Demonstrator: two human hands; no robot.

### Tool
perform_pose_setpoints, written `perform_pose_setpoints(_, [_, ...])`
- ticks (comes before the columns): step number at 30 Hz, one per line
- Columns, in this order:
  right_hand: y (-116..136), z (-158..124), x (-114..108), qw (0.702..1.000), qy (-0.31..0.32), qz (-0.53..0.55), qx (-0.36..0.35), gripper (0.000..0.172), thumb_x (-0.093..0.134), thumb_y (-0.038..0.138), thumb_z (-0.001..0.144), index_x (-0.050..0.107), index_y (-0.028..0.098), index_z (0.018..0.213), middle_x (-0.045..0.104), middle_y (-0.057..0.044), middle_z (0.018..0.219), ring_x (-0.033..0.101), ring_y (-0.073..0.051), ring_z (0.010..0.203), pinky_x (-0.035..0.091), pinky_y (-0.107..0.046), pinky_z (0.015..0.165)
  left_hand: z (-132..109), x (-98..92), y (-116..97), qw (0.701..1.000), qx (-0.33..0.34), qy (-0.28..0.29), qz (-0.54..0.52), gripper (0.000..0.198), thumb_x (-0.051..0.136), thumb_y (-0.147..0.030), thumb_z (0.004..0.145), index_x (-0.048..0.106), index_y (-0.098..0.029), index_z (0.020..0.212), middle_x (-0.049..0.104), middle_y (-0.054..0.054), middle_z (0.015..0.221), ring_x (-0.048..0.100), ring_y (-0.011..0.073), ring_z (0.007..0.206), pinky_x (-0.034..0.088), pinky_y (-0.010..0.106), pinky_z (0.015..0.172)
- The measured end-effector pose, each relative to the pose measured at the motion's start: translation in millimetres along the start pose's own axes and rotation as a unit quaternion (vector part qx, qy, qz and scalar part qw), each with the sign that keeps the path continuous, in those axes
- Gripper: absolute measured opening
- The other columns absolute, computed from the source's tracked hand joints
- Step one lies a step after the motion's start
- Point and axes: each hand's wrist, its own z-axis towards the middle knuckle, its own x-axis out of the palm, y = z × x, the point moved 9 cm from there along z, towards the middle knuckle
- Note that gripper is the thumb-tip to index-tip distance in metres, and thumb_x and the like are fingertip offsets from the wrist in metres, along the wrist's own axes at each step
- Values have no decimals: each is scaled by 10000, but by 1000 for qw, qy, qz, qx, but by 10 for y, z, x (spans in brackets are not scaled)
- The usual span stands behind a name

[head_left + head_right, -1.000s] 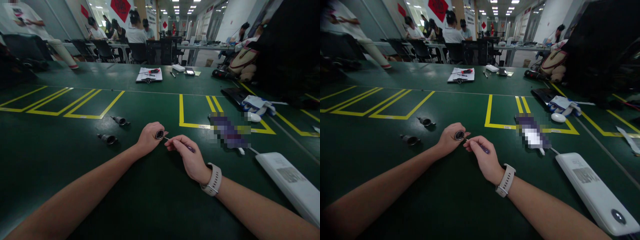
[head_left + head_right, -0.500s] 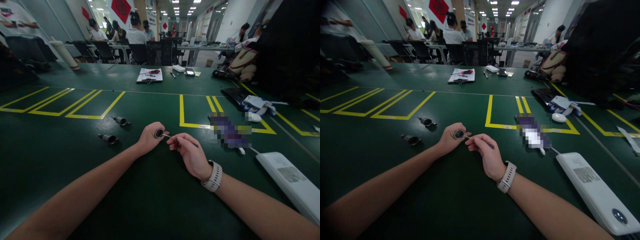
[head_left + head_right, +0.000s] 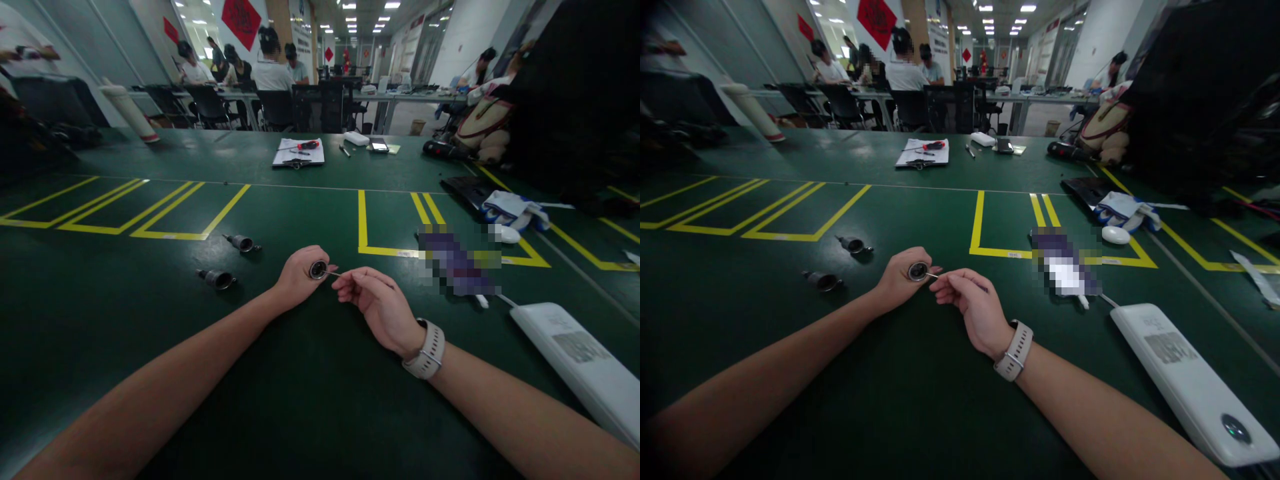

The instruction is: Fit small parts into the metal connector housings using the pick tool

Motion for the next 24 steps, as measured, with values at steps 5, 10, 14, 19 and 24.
perform_pose_setpoints(5, [-12, 9, 7, 1000, 5, 14, 6, 137, 538, 239, 820, 646, 181, 757, 679, -32, 818, 585, -134, 724, 454, -287, 683, 1, 6, 24, 1000, -4, -1, -23, 229, 592, -255, 770, 447, -178, 610, 489, -32, 616, 448, 98, 554, 349, 228, 520])
perform_pose_setpoints(10, [58, -46, -17, 996, -21, -71, -54, 132, 545, 248, 837, 648, 187, 783, 662, -20, 802, 573, -130, 731, 452, -291, 705, -1, -16, 54, 999, -18, -16, 32, 219, 577, -248, 786, 457, -176, 618, 478, -35, 618, 445, 103, 561, 345, 234, 528])
perform_pose_setpoints(14, [31, -55, 3, 992, -13, -113, -53, 132, 544, 253, 843, 653, 190, 802, 658, -19, 825, 571, -132, 749, 454, -300, 716, -4, 14, 45, 997, -10, 3, 76, 215, 572, -222, 791, 456, -174, 616, 462, -33, 616, 451, 113, 581, 347, 245, 550])
perform_pose_setpoints(19, [32, -26, 14, 998, -7, -57, -19, 130, 560, 231, 821, 659, 173, 760, 670, -32, 814, 576, -133, 737, 451, -292, 699, -8, 21, 19, 999, 7, 7, 52, 221, 574, -223, 798, 454, -171, 619, 450, -36, 615, 445, 106, 578, 342, 237, 547])
perform_pose_setpoints(24, [8, 10, 30, 999, 3, 31, 13, 149, 547, 221, 818, 655, 162, 735, 683, -44, 801, 582, -130, 713, 446, -279, 673, -8, -14, 18, 999, 23, -23, -30, 230, 613, -228, 770, 451, -168, 617, 446, -51, 596, 430, 83, 539, 339, 210, 517])
